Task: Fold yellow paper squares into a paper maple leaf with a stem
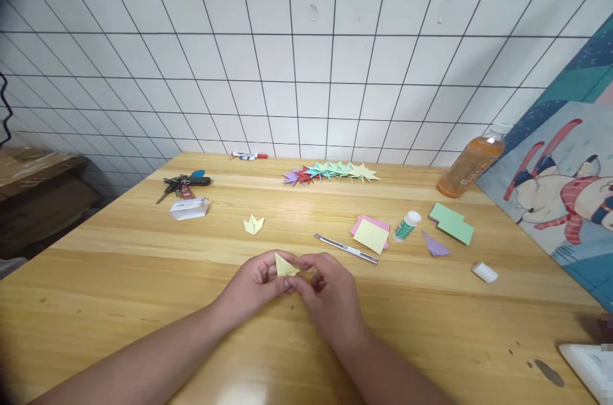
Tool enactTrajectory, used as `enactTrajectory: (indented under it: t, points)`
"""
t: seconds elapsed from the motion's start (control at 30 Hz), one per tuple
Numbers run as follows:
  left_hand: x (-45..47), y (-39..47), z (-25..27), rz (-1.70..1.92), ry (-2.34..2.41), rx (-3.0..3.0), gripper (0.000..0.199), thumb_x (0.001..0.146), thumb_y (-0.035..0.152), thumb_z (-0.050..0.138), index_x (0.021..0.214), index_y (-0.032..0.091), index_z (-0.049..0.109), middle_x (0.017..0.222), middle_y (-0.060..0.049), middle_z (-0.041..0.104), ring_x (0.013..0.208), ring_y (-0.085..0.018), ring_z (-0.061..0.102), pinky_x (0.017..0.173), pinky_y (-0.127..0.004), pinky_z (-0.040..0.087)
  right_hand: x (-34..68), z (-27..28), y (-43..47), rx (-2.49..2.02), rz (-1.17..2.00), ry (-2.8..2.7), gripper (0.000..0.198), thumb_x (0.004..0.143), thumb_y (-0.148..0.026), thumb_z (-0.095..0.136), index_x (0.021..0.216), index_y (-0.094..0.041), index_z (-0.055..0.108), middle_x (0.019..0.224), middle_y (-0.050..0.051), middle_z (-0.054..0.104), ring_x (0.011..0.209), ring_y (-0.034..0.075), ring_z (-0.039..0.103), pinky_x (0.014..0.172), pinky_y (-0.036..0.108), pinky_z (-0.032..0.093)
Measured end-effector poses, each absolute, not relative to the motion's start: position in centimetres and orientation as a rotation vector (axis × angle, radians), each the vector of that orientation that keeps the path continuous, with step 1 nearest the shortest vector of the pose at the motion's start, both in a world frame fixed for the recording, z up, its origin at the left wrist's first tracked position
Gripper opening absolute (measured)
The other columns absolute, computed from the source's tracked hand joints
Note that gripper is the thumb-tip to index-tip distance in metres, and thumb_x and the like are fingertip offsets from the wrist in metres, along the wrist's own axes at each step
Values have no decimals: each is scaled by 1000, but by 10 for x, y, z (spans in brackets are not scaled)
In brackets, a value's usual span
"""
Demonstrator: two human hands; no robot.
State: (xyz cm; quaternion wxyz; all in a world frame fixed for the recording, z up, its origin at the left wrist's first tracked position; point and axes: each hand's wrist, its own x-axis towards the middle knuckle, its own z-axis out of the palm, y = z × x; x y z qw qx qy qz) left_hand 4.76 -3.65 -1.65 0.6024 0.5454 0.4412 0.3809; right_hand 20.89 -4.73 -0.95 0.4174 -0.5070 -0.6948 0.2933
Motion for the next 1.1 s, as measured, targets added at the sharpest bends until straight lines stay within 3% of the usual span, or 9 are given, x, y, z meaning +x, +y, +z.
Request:
enactTrajectory:
  t: [0.1, 0.2, 0.43, 0.6, 0.67, 0.73, 0.8, 0.97, 1.1]
  points:
    - [49, -36, -16, 887, 963, 1190, 39, 69, 35, 71, 99, 13, 56, 69, -1, 62, 63, -12, 59, 61, -23, 45, 208, -9, -47, -1275, 731, -1720, 3, 74, -21, 64, 77, -22, 64, 75, 1, 64, 54, 12, 54, 49, 23, 44]
    - [50, -37, -13, 880, 968, 1172, 42, 69, 36, 71, 99, 12, 56, 71, -3, 64, 65, -13, 60, 64, -25, 46, 209, -9, -47, -1203, 706, -1713, 8, 76, -18, 62, 70, -22, 66, 71, 0, 66, 63, 14, 60, 57, 24, 47]
    - [50, -36, -12, 904, 944, 1166, 41, 69, 35, 71, 99, 12, 55, 69, -2, 64, 62, -12, 60, 61, -24, 46, 210, -13, -47, -1088, 671, -1765, 19, 82, -13, 54, 82, -24, 70, 83, 1, 69, 78, 15, 63, 72, 25, 50]
    - [49, -36, -12, 894, 939, 1197, 37, 71, 33, 70, 98, 12, 57, 74, -4, 66, 63, -12, 59, 63, -25, 46, 209, -12, -47, -1245, 651, -1748, 26, 76, -20, 64, 101, -27, 65, 90, 0, 68, 55, 11, 57, 54, 24, 49]
    - [49, -36, -11, 889, 935, 1171, 38, 70, 33, 70, 98, 11, 56, 74, -4, 65, 64, -12, 59, 64, -25, 47, 209, -11, -47, -1287, 636, -1728, 19, 74, -22, 65, 93, -25, 65, 83, -1, 67, 49, 10, 53, 49, 23, 46]
    - [49, -35, -10, 885, 934, 1135, 39, 69, 33, 71, 98, 11, 56, 72, -3, 65, 65, -12, 59, 64, -24, 47, 209, -11, -47, -1235, 608, -1744, 5, 76, -19, 64, 77, -23, 66, 75, 0, 66, 57, 12, 57, 54, 23, 47]
    - [49, -35, -10, 885, 946, 1132, 41, 68, 33, 72, 99, 10, 55, 70, -3, 64, 64, -12, 59, 62, -24, 47, 210, -11, -47, -1139, 584, -1761, 11, 77, -14, 60, 70, -22, 65, 75, 1, 66, 69, 14, 61, 61, 24, 48]
    - [49, -34, -12, 895, 910, 1108, 40, 68, 31, 72, 99, 11, 55, 70, -2, 64, 63, -11, 59, 61, -23, 46, 210, -15, -46, -1100, 549, -1784, 16, 79, -11, 57, 77, -23, 68, 84, 2, 65, 79, 14, 61, 70, 24, 49]
    - [50, -35, -12, 897, 884, 1046, 45, 65, 29, 75, 101, 11, 54, 69, -1, 65, 60, -11, 58, 60, -23, 45, 211, -18, -46, -1136, 619, -1841, 17, 77, -12, 58, 86, -23, 67, 94, 4, 63, 76, 15, 61, 60, 23, 50]
